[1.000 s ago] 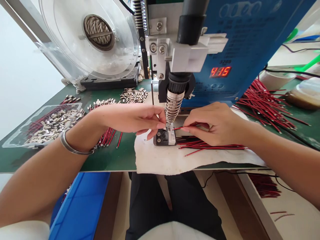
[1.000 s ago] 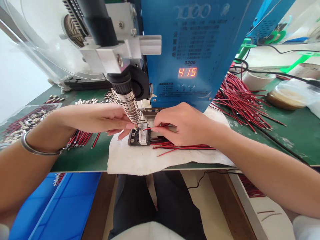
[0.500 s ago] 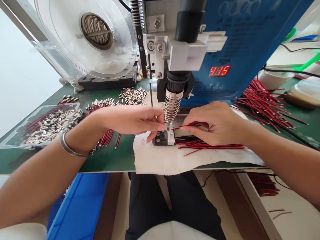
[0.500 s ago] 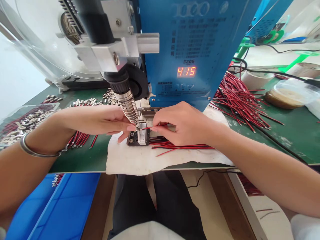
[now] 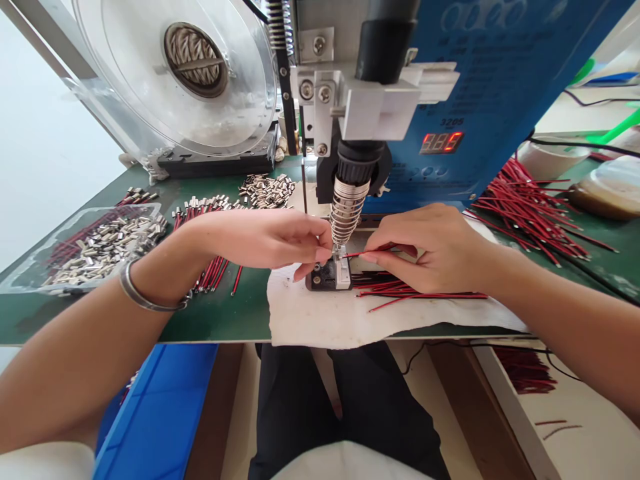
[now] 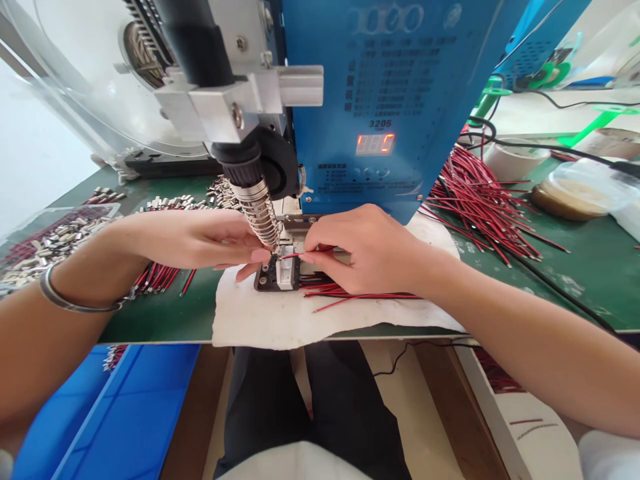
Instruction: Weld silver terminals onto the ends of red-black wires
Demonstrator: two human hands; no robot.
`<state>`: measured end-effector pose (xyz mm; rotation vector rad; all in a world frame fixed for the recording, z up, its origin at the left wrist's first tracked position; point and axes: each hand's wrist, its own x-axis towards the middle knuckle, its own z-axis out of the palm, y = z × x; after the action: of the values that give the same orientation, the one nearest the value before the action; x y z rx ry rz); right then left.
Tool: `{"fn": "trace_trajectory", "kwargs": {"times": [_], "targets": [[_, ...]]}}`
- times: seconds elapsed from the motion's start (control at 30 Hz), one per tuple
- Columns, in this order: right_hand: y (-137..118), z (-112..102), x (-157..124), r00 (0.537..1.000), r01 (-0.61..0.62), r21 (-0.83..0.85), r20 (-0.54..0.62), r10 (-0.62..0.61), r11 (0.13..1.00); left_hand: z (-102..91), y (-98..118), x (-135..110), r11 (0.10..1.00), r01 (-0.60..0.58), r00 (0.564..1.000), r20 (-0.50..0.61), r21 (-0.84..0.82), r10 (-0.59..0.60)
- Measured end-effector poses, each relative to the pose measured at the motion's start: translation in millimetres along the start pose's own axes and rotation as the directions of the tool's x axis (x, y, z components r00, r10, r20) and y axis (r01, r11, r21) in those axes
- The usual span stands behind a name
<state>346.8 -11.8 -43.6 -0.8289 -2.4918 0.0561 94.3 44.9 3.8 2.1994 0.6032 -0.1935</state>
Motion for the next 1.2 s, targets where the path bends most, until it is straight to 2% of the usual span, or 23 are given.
{"fn": "trace_trajectory", "kwargs": {"times": [0.47, 0.8, 1.2], "targets": [[-2.1, -1.0, 0.4, 1.0, -0.01, 0.001, 0.001, 0.01, 1.0, -0.2, -1.3, -1.7, 0.999, 0.014, 0.999, 0.03, 0.029, -0.015], [-1.7, -0.6, -0.4, 1.0, -0.008, -0.005, 0.006, 0.008, 1.0, 1.9, -0.8, -0.7, 0.994, -0.017, 1.0, 0.019, -0.108, 0.019], [-4.2, -1.7, -0.3, 1.0, -0.005, -0.016, -0.007, 0.005, 1.0, 4.6, -10.2, 1.0, 1.0, -0.022, 1.0, -0.018, -0.022, 0.021]]}}
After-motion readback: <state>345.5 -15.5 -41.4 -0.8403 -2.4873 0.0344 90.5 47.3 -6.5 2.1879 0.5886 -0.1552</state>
